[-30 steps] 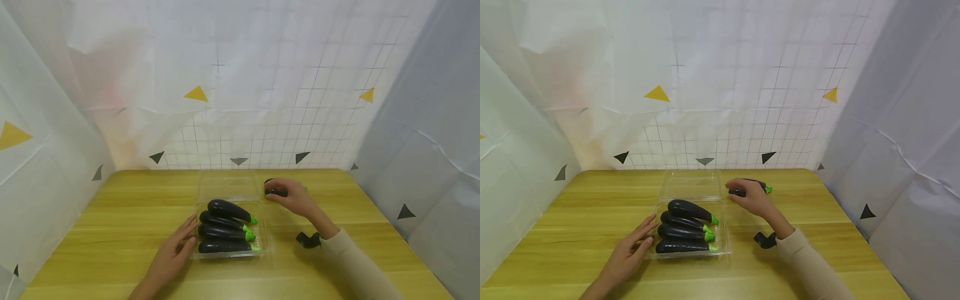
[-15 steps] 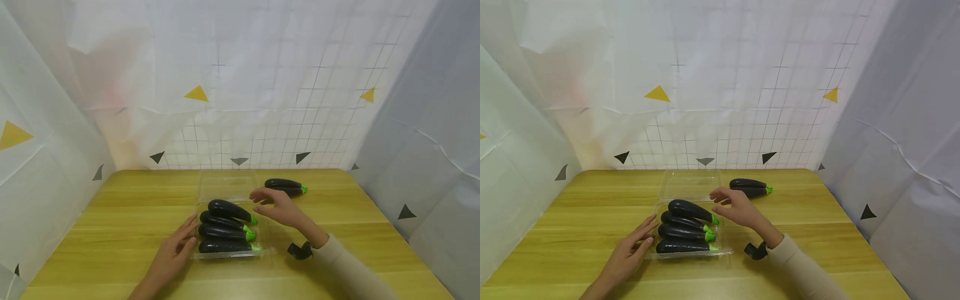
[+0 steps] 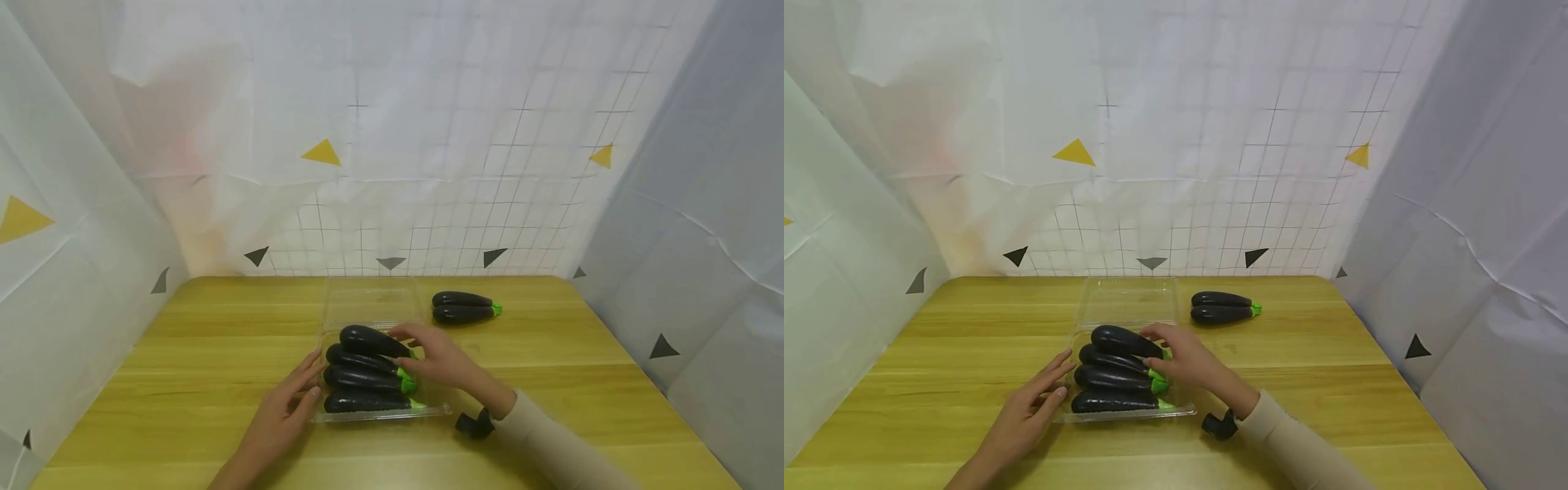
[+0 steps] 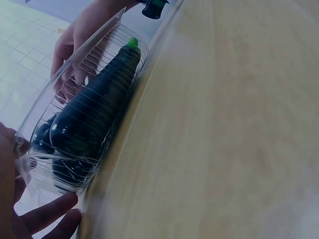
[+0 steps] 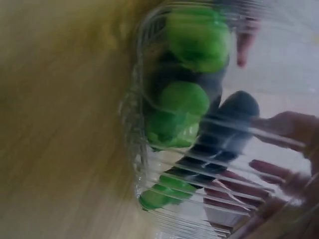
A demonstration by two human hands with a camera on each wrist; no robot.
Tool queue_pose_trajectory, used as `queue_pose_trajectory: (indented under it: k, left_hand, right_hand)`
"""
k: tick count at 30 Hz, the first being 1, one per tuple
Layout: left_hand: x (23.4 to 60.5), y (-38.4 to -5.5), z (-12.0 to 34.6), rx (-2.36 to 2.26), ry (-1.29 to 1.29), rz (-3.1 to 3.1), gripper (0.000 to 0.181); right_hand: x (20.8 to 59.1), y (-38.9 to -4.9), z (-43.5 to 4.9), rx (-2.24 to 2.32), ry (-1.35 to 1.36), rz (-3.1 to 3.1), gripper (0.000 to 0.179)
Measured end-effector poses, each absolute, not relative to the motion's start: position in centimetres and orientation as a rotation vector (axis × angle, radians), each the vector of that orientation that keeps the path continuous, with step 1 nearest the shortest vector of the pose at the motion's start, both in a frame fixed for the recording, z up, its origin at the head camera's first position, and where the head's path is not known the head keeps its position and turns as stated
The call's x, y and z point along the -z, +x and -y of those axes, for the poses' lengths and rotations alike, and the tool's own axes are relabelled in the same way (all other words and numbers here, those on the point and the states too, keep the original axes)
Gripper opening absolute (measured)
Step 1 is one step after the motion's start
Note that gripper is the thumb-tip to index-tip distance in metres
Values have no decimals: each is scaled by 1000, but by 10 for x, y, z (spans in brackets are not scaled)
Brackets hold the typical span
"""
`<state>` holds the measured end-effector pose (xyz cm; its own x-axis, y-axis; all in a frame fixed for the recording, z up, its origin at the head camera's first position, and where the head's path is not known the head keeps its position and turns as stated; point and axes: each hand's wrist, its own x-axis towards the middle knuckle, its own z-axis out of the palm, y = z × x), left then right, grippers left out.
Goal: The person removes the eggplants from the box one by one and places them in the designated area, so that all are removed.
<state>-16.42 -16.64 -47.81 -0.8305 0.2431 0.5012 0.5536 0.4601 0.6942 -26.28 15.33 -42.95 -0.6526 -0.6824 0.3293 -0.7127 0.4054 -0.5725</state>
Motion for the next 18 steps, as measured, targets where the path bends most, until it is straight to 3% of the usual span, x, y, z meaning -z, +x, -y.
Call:
queue_pose_trajectory:
  k: [18]
  left_hand:
    - [479,-167,166,1315,-702,2367,41]
  right_hand:
    - [433,-260,-148,-883,1283,2634,53]
